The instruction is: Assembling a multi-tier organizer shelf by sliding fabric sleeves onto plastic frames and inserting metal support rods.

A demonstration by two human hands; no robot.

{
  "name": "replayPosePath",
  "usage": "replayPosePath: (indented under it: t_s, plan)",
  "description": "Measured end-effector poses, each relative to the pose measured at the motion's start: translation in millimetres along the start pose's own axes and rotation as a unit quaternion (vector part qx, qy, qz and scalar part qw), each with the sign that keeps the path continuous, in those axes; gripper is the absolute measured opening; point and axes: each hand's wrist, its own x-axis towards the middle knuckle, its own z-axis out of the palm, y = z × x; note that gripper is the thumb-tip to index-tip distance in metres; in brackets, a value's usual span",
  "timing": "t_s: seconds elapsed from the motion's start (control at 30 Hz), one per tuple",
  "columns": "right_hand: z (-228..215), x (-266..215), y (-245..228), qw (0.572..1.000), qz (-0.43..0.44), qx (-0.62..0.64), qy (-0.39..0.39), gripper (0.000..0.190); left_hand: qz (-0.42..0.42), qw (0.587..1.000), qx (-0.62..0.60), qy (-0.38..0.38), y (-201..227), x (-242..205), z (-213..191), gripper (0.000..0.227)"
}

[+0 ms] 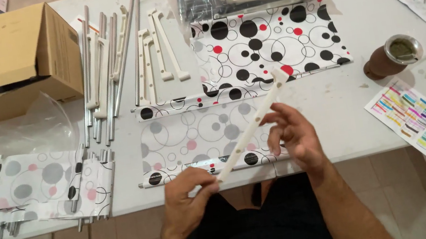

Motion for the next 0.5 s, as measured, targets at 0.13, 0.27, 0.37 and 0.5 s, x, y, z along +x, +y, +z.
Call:
replayPosePath:
  t_s: [0.13, 0.27, 0.37, 0.5]
  plan:
    - [14, -25, 8, 0.996, 0.054, 0.022, 0.060, 0.067, 0.022, 0.996, -0.018, -0.084, 10, 10, 18, 0.004]
    - [-5, -25, 10, 0.996, 0.023, 0.017, 0.082, 0.066, 0.078, 0.981, -0.019, -0.175, 12, 33, 31, 0.013]
    - [-47, -26, 10, 0.986, -0.001, -0.028, 0.167, 0.054, 0.066, 0.983, 0.054, -0.165, -12, 78, 22, 0.021]
    - [-73, -36, 14, 0.958, 0.050, -0.064, 0.276, 0.041, -0.031, 0.931, 0.348, -0.107, -96, 140, 1, 0.041]
